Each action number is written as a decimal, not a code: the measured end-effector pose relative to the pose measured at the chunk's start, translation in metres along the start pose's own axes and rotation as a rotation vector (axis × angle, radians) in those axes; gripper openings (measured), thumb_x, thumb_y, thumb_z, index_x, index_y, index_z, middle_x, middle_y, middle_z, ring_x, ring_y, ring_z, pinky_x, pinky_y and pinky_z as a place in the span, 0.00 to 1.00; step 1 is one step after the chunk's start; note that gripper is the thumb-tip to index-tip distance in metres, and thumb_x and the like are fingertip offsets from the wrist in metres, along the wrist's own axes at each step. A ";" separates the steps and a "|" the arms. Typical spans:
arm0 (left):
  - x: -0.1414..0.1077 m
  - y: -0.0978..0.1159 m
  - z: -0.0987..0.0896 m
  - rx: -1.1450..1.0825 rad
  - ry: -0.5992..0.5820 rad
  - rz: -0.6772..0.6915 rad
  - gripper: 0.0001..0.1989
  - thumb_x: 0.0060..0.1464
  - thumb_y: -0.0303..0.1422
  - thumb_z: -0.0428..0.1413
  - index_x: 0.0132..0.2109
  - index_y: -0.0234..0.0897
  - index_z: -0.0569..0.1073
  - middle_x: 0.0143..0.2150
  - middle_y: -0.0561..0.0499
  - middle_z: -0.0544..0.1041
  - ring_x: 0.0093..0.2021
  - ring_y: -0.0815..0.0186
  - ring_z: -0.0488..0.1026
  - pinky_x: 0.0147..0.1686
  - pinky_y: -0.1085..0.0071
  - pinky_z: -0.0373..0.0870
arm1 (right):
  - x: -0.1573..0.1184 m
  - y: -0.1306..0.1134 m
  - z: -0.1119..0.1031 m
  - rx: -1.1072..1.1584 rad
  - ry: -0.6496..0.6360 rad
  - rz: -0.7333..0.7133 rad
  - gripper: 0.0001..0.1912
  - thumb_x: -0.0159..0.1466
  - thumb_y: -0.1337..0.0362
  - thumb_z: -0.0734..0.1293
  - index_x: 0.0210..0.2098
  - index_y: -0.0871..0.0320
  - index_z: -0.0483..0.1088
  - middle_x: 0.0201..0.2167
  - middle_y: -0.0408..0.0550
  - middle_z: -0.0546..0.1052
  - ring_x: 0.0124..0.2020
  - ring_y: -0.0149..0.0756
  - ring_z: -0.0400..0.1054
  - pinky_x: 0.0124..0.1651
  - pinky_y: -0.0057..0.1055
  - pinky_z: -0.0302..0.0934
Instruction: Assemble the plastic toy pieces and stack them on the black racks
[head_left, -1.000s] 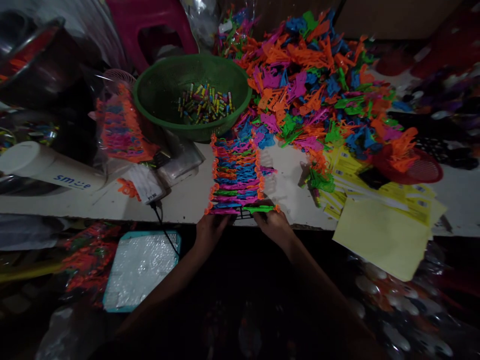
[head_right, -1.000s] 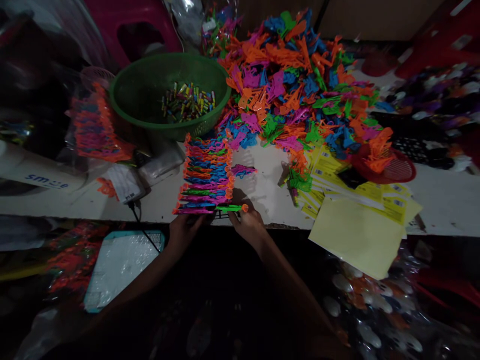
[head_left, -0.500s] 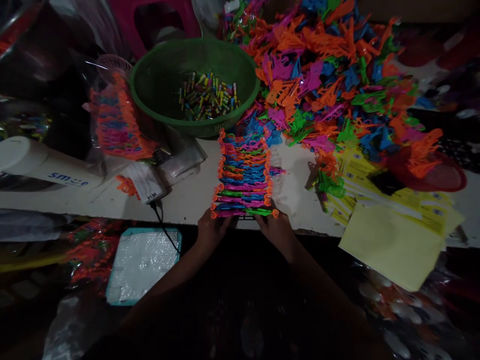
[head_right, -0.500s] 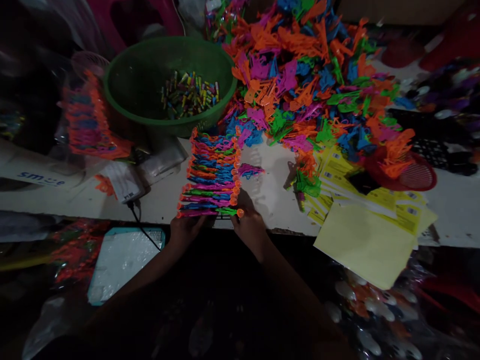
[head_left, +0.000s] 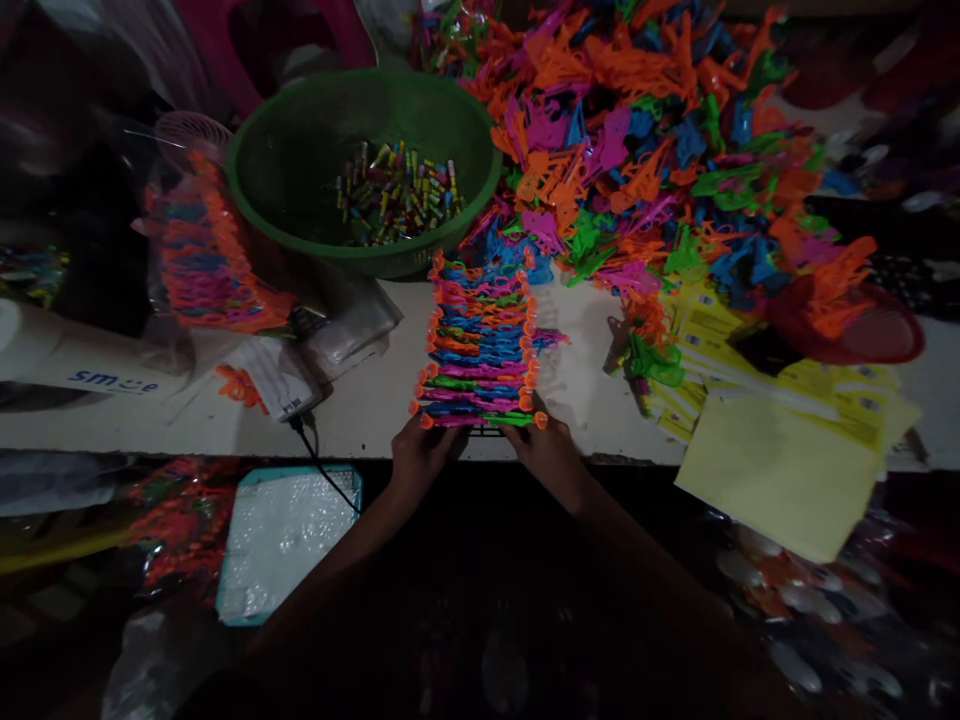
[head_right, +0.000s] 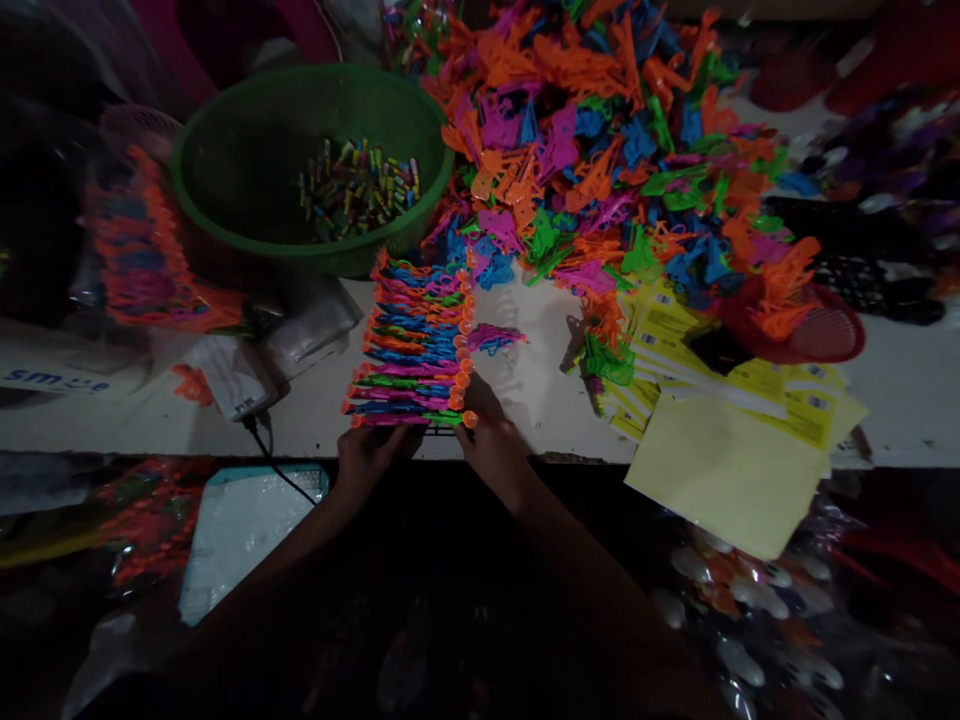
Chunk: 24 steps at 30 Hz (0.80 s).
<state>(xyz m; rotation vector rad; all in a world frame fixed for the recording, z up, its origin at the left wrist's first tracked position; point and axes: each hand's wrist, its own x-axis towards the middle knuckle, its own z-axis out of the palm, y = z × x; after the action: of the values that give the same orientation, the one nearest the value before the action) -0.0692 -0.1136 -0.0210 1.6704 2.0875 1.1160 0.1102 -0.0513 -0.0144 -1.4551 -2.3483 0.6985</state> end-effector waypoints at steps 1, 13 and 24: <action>-0.001 -0.001 -0.001 -0.023 -0.013 -0.008 0.11 0.50 0.39 0.54 0.34 0.35 0.75 0.29 0.50 0.77 0.28 0.68 0.73 0.29 0.75 0.68 | 0.000 0.001 0.001 -0.001 0.002 0.000 0.13 0.61 0.58 0.59 0.35 0.58 0.71 0.34 0.52 0.76 0.33 0.39 0.70 0.35 0.31 0.62; 0.004 -0.004 0.000 0.330 -0.041 0.036 0.16 0.49 0.41 0.52 0.23 0.34 0.72 0.21 0.48 0.73 0.24 0.67 0.71 0.25 0.75 0.62 | -0.002 0.002 0.010 -0.047 0.206 -0.082 0.16 0.62 0.56 0.58 0.38 0.61 0.70 0.35 0.53 0.75 0.34 0.37 0.69 0.34 0.30 0.64; 0.008 0.001 0.002 0.265 -0.090 0.038 0.17 0.50 0.40 0.50 0.22 0.34 0.72 0.20 0.48 0.74 0.22 0.68 0.70 0.24 0.74 0.62 | -0.005 -0.010 0.014 -0.096 0.123 0.034 0.15 0.63 0.61 0.56 0.39 0.61 0.69 0.31 0.52 0.74 0.32 0.38 0.68 0.33 0.32 0.61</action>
<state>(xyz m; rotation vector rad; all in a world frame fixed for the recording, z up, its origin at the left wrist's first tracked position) -0.0700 -0.1058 -0.0194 1.8450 2.2336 0.7848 0.0980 -0.0631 -0.0208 -1.5355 -2.2957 0.4956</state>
